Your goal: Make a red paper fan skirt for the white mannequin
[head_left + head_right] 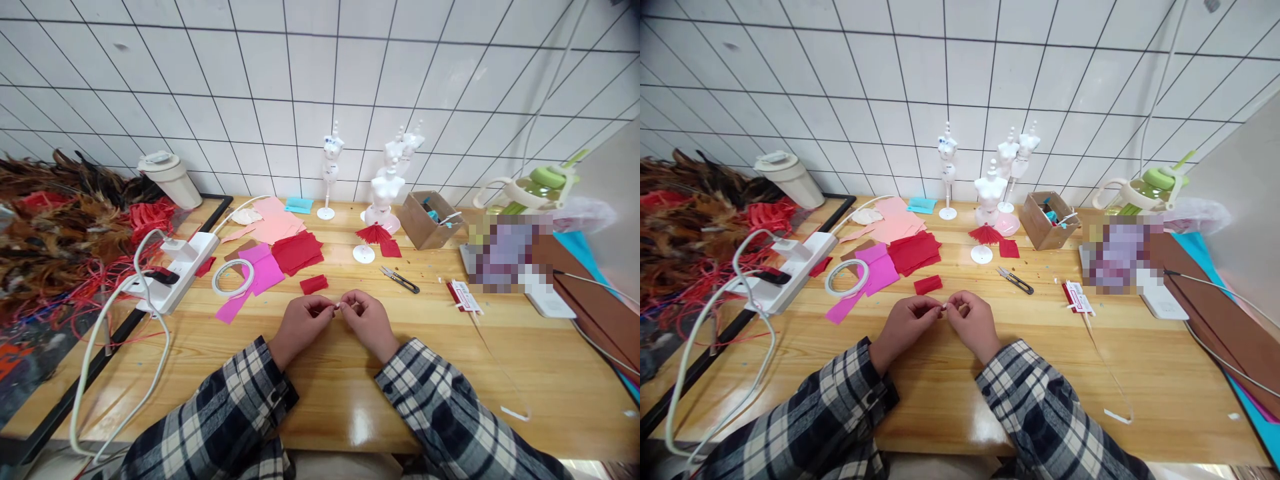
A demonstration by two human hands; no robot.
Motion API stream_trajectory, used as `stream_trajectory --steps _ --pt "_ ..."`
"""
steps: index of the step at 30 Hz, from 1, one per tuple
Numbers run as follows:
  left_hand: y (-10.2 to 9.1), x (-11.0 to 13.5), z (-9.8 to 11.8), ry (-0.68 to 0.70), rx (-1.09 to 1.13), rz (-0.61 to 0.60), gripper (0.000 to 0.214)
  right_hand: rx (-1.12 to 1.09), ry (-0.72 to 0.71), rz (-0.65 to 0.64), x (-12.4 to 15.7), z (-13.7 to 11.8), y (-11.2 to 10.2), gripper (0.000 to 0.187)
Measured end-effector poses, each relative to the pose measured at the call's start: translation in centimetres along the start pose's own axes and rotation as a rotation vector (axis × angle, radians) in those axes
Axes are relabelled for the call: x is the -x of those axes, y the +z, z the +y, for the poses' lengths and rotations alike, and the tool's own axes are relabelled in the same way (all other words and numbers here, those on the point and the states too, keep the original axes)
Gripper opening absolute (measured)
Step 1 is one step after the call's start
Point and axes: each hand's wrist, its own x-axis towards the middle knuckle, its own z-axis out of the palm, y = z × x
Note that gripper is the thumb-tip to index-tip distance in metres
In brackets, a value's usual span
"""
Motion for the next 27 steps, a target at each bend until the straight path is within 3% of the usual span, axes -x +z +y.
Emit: stream_trajectory --steps 10,18,22,27 --pt "-0.9 -0.5 -0.8 -0.171 0.855 -0.009 0.005 -0.528 0.197 0.092 -1.3 1.0 -1.1 0.016" --pt "-1.7 -0.6 -0.1 -0.300 1.069 0.003 0.006 -0.651 0.271 0.173 -1.5 0.7 -1.8 0.020" --pt "-1.8 -0.5 0.1 -0.353 1.068 0.012 0.004 -0.677 0.148 0.364 -0.9 -1.8 -5.3 0.024" --pt "-1.8 -0.5 -0.1 -0.414 1.086 -0.042 0.004 -0.471 -0.212 0.698 -2.8 -4.9 -13.4 0.018"
